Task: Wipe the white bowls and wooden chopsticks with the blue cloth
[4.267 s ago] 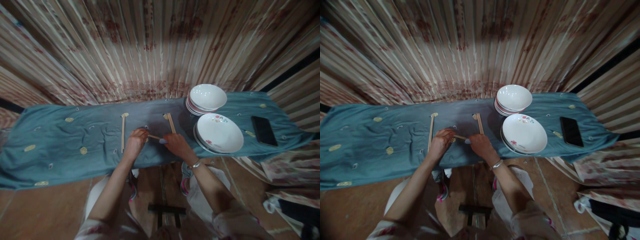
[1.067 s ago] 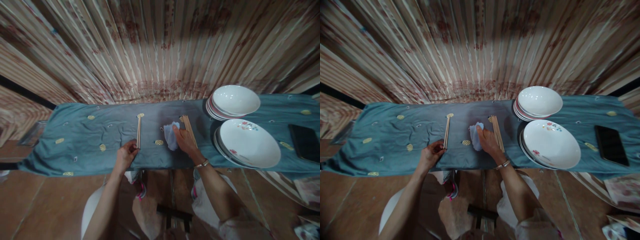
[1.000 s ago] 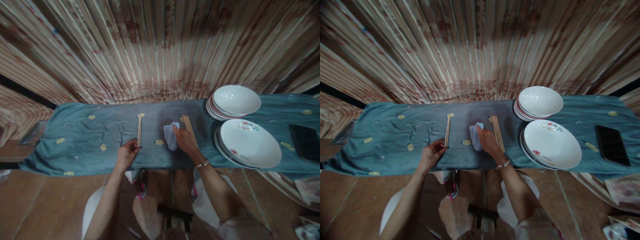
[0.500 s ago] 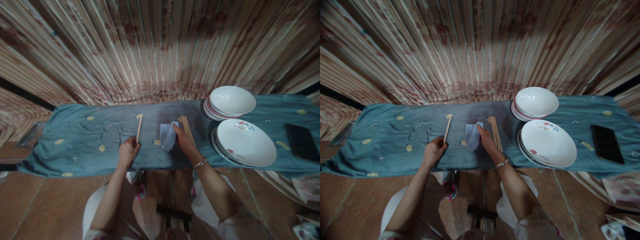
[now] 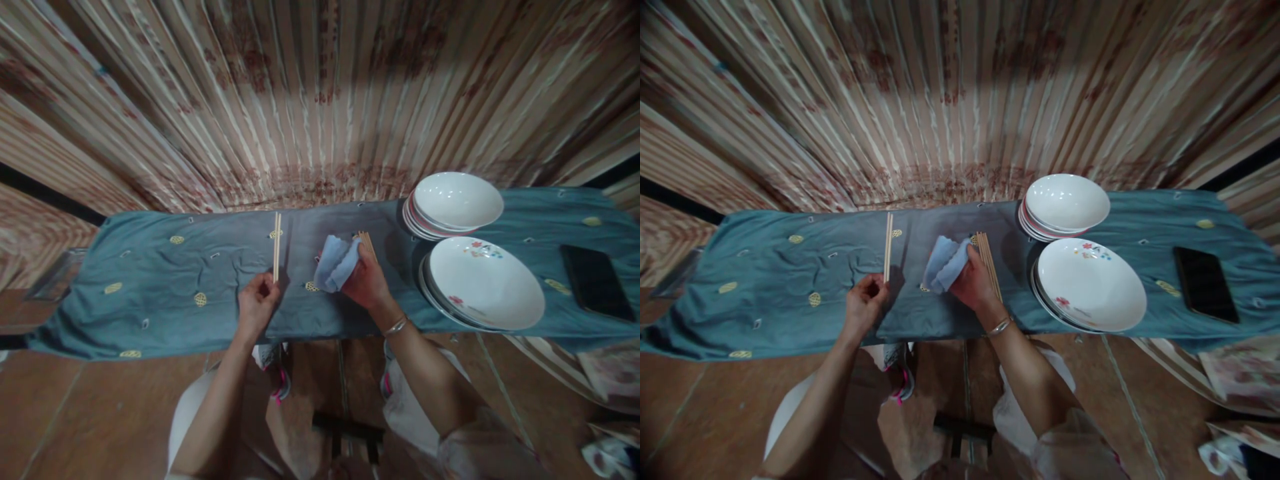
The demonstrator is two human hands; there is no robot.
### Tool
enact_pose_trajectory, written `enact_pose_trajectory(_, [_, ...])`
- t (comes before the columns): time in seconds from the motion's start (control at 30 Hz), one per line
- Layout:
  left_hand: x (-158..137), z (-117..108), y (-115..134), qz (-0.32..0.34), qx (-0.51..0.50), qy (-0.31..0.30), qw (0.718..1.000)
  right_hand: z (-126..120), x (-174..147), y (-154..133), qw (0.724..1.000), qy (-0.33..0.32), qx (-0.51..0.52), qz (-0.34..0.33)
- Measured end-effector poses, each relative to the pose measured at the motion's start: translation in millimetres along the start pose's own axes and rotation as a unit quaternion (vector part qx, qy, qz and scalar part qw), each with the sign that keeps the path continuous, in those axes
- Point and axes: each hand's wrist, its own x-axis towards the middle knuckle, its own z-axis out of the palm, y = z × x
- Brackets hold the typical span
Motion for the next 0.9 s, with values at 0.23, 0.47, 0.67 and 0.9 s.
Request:
enact_pose_trajectory(0.23, [-19,21,41,0.018,-0.141,-0.1,0.985,3,6,17,0.999,-0.005,0.009,0.046])
enact_pose_trajectory(0.47, [-26,40,54,0.054,-0.118,-0.105,0.986,10,8,23,0.999,-0.016,-0.008,0.04])
enact_pose_trajectory(0.67, [-31,57,59,-0.017,-0.264,-0.177,0.948,12,14,35,0.999,0.005,0.017,0.032])
enact_pose_trajectory(0.9, [-22,60,60,-0.084,-0.316,-0.164,0.931,4,16,29,0.998,0.035,-0.055,-0.018])
